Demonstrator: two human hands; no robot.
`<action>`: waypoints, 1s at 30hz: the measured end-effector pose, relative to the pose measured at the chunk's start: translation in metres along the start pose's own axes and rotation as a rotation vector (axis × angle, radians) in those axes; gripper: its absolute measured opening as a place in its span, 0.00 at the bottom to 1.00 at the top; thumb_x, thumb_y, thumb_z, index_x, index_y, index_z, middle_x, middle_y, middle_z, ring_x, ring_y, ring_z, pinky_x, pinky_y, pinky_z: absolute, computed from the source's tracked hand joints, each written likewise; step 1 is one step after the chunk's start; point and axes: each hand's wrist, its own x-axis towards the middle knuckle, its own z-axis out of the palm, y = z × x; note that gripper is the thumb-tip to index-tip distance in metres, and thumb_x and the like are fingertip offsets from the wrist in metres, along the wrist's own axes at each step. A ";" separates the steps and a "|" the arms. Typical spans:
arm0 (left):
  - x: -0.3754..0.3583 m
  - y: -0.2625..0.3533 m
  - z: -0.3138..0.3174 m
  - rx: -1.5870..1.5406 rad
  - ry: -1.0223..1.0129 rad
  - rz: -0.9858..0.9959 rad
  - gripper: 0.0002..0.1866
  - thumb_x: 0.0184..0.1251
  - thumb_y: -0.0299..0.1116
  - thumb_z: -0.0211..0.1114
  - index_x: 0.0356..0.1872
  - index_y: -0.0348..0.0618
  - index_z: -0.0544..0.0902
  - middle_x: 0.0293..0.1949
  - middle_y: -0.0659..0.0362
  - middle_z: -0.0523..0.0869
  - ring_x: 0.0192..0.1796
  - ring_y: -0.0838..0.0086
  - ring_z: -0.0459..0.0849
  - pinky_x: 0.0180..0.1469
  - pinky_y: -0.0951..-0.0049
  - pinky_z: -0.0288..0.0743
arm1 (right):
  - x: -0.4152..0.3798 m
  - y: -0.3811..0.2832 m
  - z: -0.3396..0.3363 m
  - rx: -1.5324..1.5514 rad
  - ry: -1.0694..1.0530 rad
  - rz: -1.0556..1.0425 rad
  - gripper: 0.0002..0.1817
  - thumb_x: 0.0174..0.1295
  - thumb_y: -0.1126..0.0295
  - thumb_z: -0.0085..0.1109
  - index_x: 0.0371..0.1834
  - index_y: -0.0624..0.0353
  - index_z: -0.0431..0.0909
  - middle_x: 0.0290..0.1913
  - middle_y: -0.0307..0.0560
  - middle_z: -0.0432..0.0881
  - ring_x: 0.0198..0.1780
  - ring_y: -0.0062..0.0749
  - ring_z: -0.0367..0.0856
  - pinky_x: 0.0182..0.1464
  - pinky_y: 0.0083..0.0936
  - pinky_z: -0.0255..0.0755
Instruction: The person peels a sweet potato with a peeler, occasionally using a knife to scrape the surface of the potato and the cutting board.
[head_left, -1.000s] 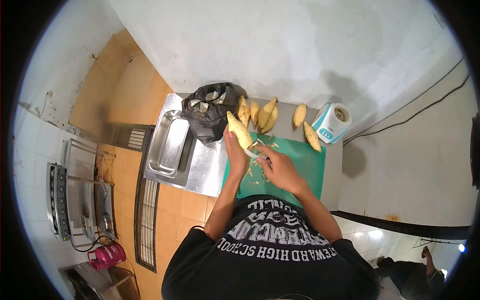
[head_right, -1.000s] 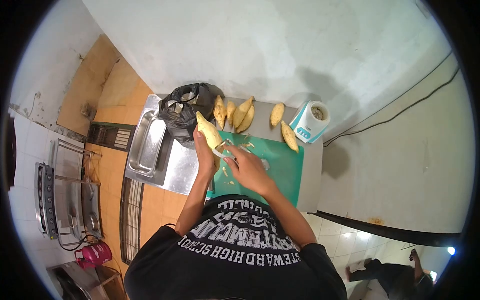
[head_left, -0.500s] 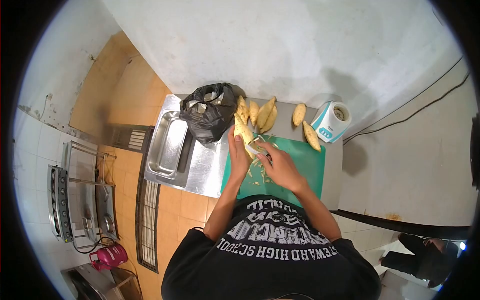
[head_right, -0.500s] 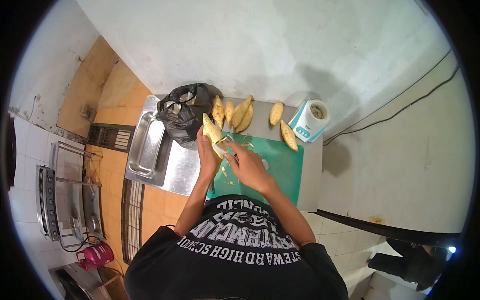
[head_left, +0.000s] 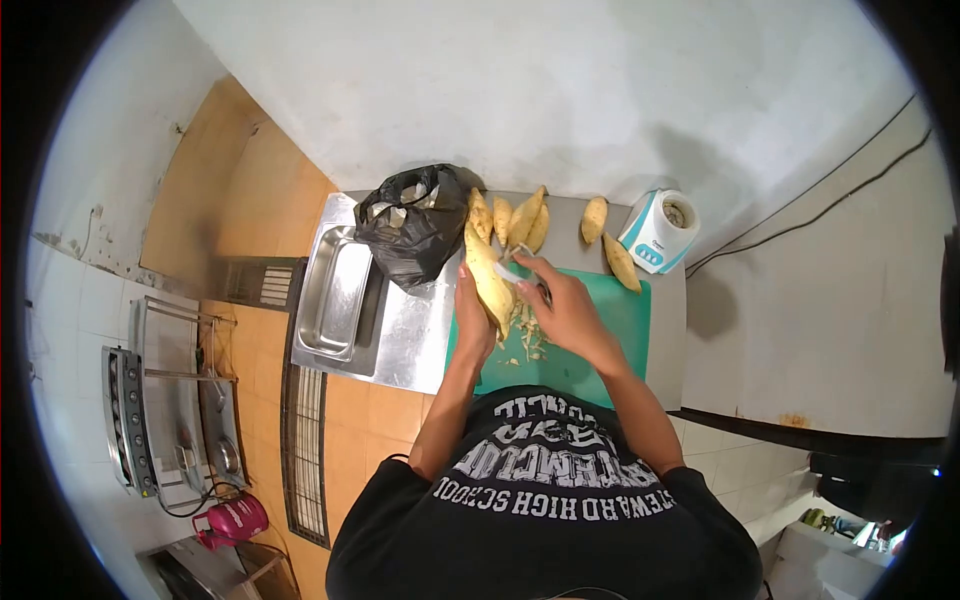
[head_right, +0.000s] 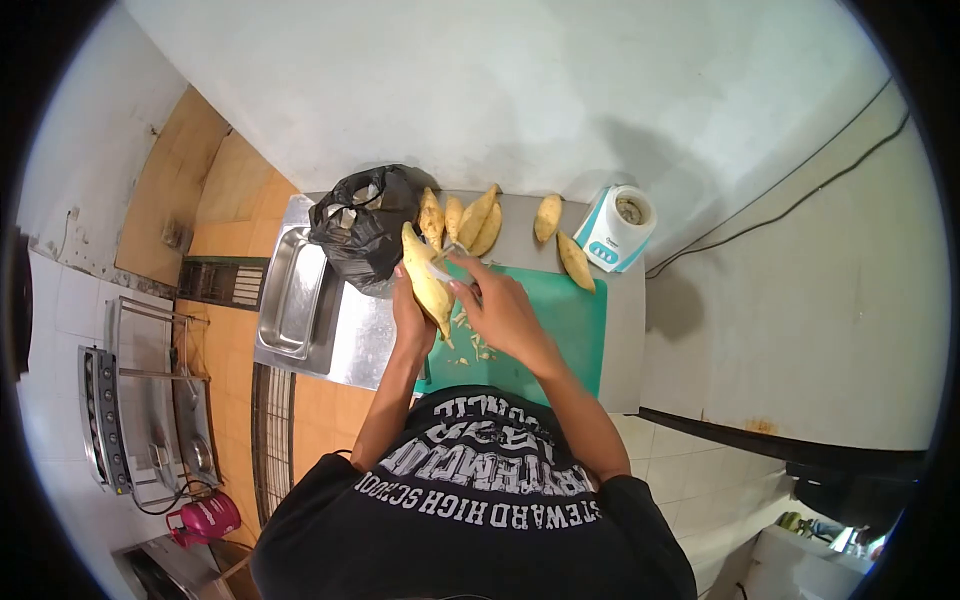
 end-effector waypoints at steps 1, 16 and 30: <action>-0.004 0.002 0.005 -0.011 -0.019 -0.014 0.33 0.84 0.59 0.43 0.70 0.38 0.68 0.60 0.51 0.80 0.60 0.65 0.81 0.61 0.63 0.77 | 0.004 0.000 0.001 0.002 0.004 0.001 0.22 0.72 0.62 0.58 0.66 0.56 0.76 0.30 0.55 0.84 0.33 0.51 0.84 0.40 0.41 0.76; 0.011 -0.005 -0.018 0.123 0.201 0.052 0.30 0.86 0.53 0.39 0.72 0.38 0.67 0.60 0.51 0.78 0.60 0.66 0.79 0.63 0.65 0.74 | -0.041 0.023 0.026 -0.096 -0.102 -0.009 0.20 0.72 0.61 0.57 0.65 0.54 0.77 0.53 0.60 0.85 0.52 0.60 0.84 0.52 0.49 0.77; 0.006 0.006 -0.017 0.142 0.128 0.120 0.28 0.87 0.51 0.39 0.70 0.38 0.68 0.58 0.52 0.80 0.57 0.67 0.82 0.60 0.65 0.77 | -0.035 0.036 0.032 -0.099 -0.210 0.022 0.22 0.72 0.58 0.58 0.66 0.53 0.77 0.49 0.59 0.86 0.49 0.58 0.84 0.51 0.47 0.76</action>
